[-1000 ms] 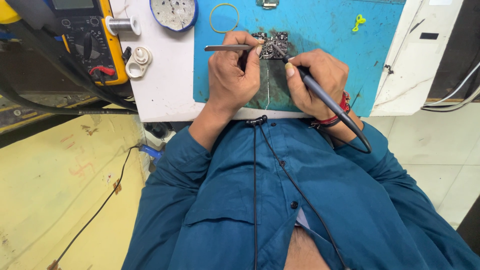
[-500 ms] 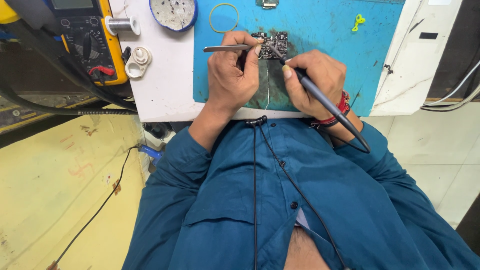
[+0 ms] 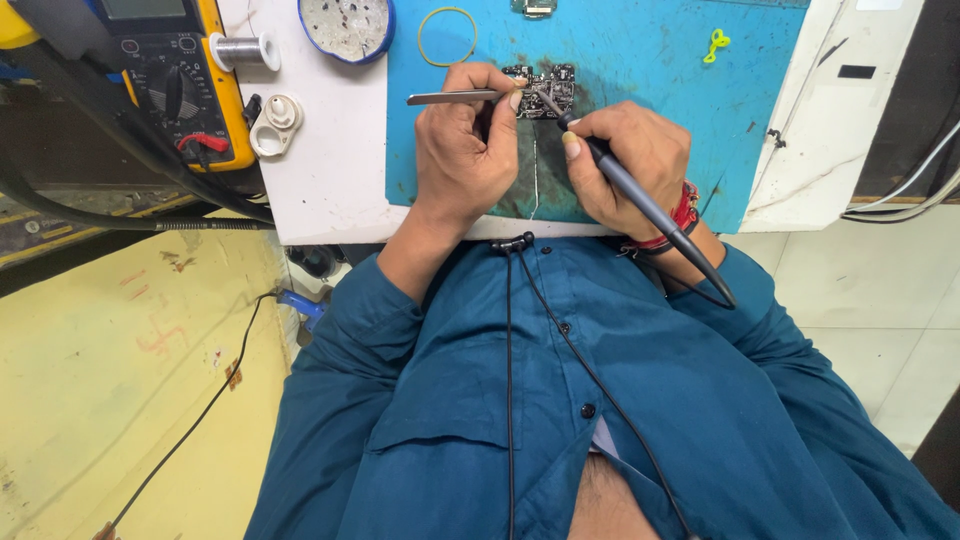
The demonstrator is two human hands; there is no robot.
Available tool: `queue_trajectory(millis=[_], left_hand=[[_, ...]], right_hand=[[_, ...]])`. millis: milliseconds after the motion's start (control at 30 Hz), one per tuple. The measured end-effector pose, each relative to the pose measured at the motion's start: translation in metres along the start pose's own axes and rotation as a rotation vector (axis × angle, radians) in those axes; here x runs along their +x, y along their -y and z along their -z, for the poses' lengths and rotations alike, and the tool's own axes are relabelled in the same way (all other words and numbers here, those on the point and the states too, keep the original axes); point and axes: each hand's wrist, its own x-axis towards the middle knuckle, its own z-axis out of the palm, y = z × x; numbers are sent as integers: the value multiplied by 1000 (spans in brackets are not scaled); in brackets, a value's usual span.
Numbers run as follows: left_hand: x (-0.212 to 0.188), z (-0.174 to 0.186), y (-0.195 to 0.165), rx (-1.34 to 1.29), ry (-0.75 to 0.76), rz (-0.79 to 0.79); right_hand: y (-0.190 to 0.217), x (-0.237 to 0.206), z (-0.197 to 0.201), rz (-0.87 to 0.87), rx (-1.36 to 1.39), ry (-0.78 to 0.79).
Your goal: The person solders components on a small circuit board at a workbench, holding the board steady with one hand while applying a soldering iron with the other. They reposition the board, use a metal tool to hold or adjust parts, and continue soldering different points on the board.
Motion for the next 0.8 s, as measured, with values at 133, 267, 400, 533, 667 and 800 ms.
queue_trajectory(millis=[133,267,400,533,667,800], left_hand=[[0,0,0,-15,-6,24],[0,0,1,-19,-7,12],[0,0,1,-18,-11,-15],[0,1,0,0,-3,6],[0,1,0,-9,-8,-9],[0,0,0,-2,-9,-3]], right_hand=[[0,0,-1,-12,11,-14],[0,0,0,-15,12,-12],[0,0,0,-1,22,3],[1,0,-1,-13,10,-13],[1,0,0,-21,7,-12],[1,0,0,-6,12,-9]])
